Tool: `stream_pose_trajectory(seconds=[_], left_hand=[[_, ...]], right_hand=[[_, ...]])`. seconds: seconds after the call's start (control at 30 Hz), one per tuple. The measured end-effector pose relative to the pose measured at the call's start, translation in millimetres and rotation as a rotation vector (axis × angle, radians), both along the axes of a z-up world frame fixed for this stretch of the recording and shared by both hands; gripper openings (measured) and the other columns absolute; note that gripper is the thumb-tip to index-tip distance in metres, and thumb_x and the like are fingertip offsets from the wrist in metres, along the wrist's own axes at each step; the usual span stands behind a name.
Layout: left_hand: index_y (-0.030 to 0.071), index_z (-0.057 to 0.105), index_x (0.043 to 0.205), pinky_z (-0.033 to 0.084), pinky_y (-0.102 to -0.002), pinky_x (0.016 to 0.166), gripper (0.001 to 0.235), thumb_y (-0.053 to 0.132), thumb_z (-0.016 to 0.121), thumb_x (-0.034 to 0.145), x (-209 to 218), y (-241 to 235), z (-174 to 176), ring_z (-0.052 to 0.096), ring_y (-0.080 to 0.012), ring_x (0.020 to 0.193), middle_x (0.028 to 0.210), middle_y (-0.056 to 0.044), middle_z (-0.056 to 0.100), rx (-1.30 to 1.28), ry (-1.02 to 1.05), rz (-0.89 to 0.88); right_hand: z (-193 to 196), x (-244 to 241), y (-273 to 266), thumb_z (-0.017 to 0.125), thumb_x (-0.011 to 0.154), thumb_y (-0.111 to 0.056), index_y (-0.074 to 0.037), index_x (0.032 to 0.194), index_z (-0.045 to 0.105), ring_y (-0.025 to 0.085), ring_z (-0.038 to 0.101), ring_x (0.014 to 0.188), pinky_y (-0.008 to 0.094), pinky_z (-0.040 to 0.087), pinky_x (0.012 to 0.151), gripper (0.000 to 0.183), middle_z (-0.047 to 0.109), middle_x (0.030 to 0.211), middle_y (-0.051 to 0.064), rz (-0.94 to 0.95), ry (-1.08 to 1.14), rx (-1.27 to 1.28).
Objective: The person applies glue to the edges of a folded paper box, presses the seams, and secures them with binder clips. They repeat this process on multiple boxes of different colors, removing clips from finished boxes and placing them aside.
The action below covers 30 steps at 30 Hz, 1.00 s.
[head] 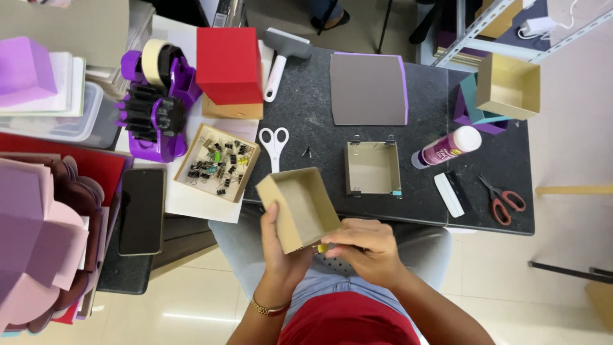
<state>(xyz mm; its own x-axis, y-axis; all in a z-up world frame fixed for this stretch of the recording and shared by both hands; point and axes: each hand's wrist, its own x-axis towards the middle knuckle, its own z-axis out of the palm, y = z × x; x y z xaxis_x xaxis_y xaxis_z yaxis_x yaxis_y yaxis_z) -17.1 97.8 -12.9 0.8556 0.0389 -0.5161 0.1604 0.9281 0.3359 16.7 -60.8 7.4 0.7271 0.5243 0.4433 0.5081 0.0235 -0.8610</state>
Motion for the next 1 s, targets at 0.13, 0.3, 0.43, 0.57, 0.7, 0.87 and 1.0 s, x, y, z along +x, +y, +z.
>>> stream_pose_trajectory(seconds=[0.13, 0.3, 0.43, 0.57, 0.7, 0.87, 1.0], left_hand=[[0.013, 0.054, 0.142, 0.058, -0.048, 0.077, 0.071, 0.051, 0.069, 0.084, -22, 39, -4, 0.064, -0.0309, 0.103, 0.120, -0.015, 0.066, -0.063, -0.152, 0.418], [0.015, 0.053, 0.148, 0.045, -0.068, 0.096, 0.080, 0.047, 0.074, 0.078, -51, 101, 5, 0.052, -0.0393, 0.130, 0.143, -0.016, 0.057, -0.081, -0.289, 0.675], [0.010, 0.045, 0.152, 0.030, -0.072, 0.111, 0.104, 0.044, 0.092, 0.066, -67, 118, 20, 0.040, -0.0392, 0.142, 0.153, -0.017, 0.045, -0.046, -0.419, 0.751], [0.006, 0.052, 0.142, 0.032, -0.067, 0.113, 0.080, 0.025, 0.082, 0.070, -66, 111, 25, 0.047, -0.0376, 0.133, 0.141, -0.017, 0.053, -0.022, -0.362, 0.796], [0.007, 0.055, 0.144, 0.052, -0.048, 0.097, 0.075, 0.014, 0.076, 0.072, -63, 108, -12, 0.058, -0.0328, 0.120, 0.133, -0.014, 0.061, 0.087, -0.301, 0.670], [0.003, 0.058, 0.140, 0.050, -0.052, 0.103, 0.063, 0.002, 0.074, 0.080, -50, 66, -95, 0.063, -0.0343, 0.120, 0.136, -0.020, 0.065, 0.235, -0.285, 0.244], [0.008, 0.027, 0.156, 0.047, -0.043, 0.105, 0.087, 0.008, 0.077, 0.086, -16, 9, -38, 0.058, -0.0260, 0.126, 0.145, -0.017, 0.058, 0.343, -0.460, -0.267]], right_hand=[[-9, 27, 30, 0.077, 0.091, -0.015, -0.007, 0.104, 0.074, 0.012, 0.059, 0.063, 0.029, 0.054, 0.067, 0.016, 0.067, 0.075, 0.003, -0.153, -0.018, -0.012], [-37, 90, 135, 0.073, 0.096, -0.023, -0.007, 0.111, 0.072, 0.016, 0.063, 0.076, 0.031, 0.051, 0.074, 0.023, 0.071, 0.096, 0.005, 0.052, -0.071, -0.270], [-98, 121, 215, 0.067, 0.098, -0.034, -0.013, 0.114, 0.070, 0.030, 0.065, 0.101, 0.046, 0.055, 0.073, 0.027, 0.068, 0.099, 0.005, 0.183, -0.373, -0.570], [-91, 114, 221, 0.077, 0.085, -0.046, -0.032, 0.139, 0.059, 0.031, 0.061, 0.109, 0.052, 0.055, 0.087, 0.058, 0.067, 0.129, -0.003, 0.035, -0.625, -0.772], [-47, 100, 166, 0.057, 0.104, -0.040, -0.020, 0.139, 0.060, 0.035, 0.054, 0.137, 0.051, 0.047, 0.105, 0.041, 0.052, 0.152, 0.009, 0.071, -0.148, -0.420], [-4, 82, 49, 0.049, 0.104, -0.052, -0.020, 0.158, 0.037, 0.025, 0.058, 0.126, 0.040, 0.054, 0.100, 0.064, 0.047, 0.150, 0.014, 0.354, 0.543, -0.106], [-21, 64, -67, 0.063, 0.098, -0.026, -0.006, 0.140, 0.058, 0.022, 0.058, 0.131, 0.038, 0.046, 0.112, 0.047, 0.060, 0.144, 0.009, -0.104, 0.458, -0.173]])
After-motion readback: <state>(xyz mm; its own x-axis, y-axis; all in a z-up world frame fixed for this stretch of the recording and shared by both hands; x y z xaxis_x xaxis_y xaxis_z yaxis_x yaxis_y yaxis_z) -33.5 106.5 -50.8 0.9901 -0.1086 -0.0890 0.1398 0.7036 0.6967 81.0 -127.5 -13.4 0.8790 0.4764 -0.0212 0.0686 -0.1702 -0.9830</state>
